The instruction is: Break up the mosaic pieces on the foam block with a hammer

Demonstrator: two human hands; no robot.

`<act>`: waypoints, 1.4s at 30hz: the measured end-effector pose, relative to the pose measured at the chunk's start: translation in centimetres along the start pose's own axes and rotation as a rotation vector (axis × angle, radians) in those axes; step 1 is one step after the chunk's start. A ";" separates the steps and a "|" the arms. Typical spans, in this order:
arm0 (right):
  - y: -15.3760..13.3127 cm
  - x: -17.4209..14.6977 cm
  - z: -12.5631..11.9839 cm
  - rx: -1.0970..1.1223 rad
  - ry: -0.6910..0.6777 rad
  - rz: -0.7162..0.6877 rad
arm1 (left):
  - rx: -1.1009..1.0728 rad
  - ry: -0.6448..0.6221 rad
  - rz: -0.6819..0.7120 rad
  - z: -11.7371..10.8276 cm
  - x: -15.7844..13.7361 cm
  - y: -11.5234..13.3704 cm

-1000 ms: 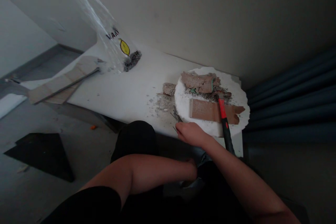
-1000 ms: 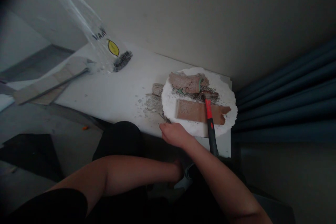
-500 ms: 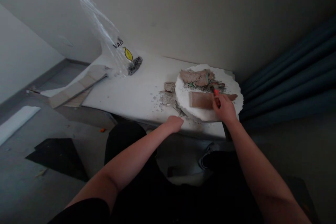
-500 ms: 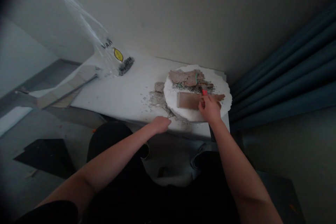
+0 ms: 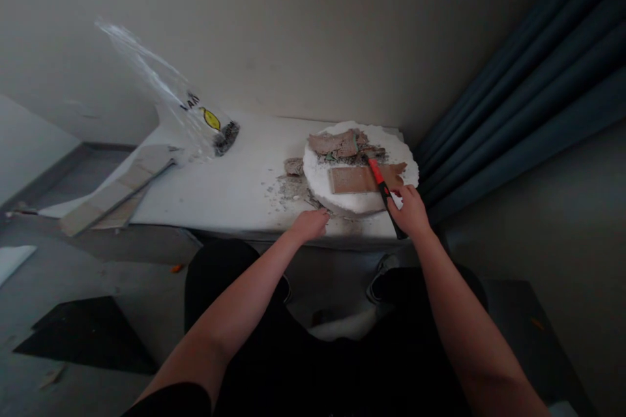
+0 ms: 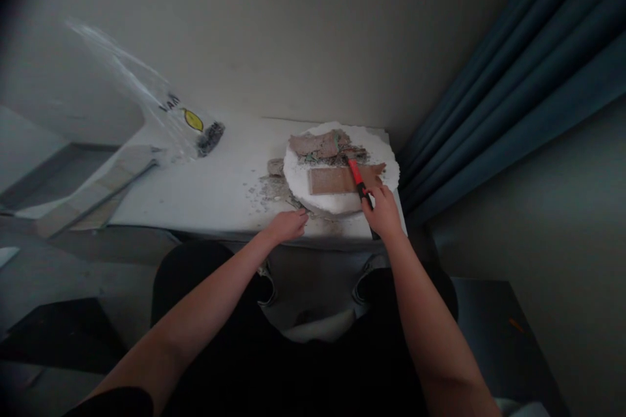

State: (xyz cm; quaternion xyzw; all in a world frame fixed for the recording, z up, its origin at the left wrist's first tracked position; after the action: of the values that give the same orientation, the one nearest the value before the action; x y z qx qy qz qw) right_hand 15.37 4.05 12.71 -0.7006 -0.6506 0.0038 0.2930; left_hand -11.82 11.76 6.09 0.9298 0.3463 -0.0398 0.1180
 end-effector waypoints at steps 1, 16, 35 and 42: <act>0.2 0.0 0.0 -0.019 -0.005 0.003 | -0.085 0.028 0.039 -0.6 -0.1 0.2; 1.9 4.0 2.5 -0.091 -0.104 -0.031 | -0.819 0.467 -0.215 -4.8 7.0 -3.0; 2.6 4.2 3.2 -0.114 -0.111 -0.051 | -0.839 0.505 -0.199 -4.5 6.7 -3.3; 2.5 4.2 3.1 -0.111 -0.119 -0.050 | -0.807 0.513 -0.201 -4.6 6.7 -3.1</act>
State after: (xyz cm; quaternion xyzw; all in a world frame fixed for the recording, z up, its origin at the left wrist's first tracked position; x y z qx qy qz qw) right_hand 17.06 9.22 10.67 -0.6980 -0.6833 0.0020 0.2144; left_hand -8.80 19.44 8.88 0.7517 0.4400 0.3169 0.3754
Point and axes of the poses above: each hand's wrist, its own x-axis towards the middle knuckle, its own z-axis out of the palm, y = z × x, the point moved 2 cm from there along x, towards the middle knuckle, and after that the axes turned 1 degree about -z, right-handed, at the moved point
